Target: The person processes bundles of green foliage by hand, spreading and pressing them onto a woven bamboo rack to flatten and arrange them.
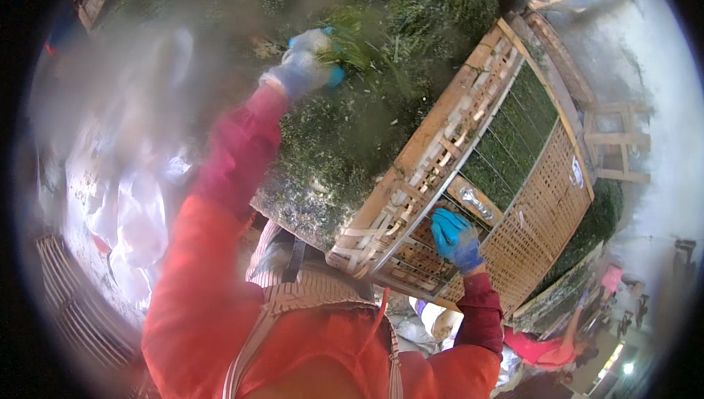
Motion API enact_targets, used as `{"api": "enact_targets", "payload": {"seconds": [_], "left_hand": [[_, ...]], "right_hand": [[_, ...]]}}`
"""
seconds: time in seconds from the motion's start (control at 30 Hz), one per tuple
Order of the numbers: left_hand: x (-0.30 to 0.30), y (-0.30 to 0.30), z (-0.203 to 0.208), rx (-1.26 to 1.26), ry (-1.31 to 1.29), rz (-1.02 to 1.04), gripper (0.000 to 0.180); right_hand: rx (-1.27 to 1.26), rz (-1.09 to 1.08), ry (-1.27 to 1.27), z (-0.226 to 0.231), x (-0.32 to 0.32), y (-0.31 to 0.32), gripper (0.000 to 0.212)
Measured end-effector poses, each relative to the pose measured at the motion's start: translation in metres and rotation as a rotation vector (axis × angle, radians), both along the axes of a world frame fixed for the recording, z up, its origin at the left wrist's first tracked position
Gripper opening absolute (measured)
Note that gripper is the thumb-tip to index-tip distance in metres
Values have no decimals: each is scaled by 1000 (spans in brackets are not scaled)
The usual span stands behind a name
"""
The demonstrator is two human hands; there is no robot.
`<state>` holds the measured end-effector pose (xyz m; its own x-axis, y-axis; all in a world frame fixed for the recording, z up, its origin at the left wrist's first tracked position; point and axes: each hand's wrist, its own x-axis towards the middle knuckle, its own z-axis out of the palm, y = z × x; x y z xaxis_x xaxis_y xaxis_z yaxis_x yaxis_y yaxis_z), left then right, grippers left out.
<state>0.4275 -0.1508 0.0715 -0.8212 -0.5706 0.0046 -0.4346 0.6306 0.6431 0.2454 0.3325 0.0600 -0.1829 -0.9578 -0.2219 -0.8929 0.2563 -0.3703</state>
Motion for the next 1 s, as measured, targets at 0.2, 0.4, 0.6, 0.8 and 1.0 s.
{"api": "enact_targets", "payload": {"seconds": [0.2,0.4,0.6,0.8,1.0], "left_hand": [[-16,-2,-8,934,1137,-387,53],[-37,-34,40,-396,1136,-542,43],[27,-45,-34,-122,-185,319,76],[-25,19,-62,-384,-323,-296,91],[-113,13,-179,-183,-277,-162,61]], "right_hand": [[-588,-218,-170,50,54,-168,98],[-654,-561,-1955,26,50,-303,82],[-148,-410,-1106,52,39,-334,31],[-682,-43,-1313,133,-28,-326,31],[-588,-184,-1323,182,-65,-348,31]]}}
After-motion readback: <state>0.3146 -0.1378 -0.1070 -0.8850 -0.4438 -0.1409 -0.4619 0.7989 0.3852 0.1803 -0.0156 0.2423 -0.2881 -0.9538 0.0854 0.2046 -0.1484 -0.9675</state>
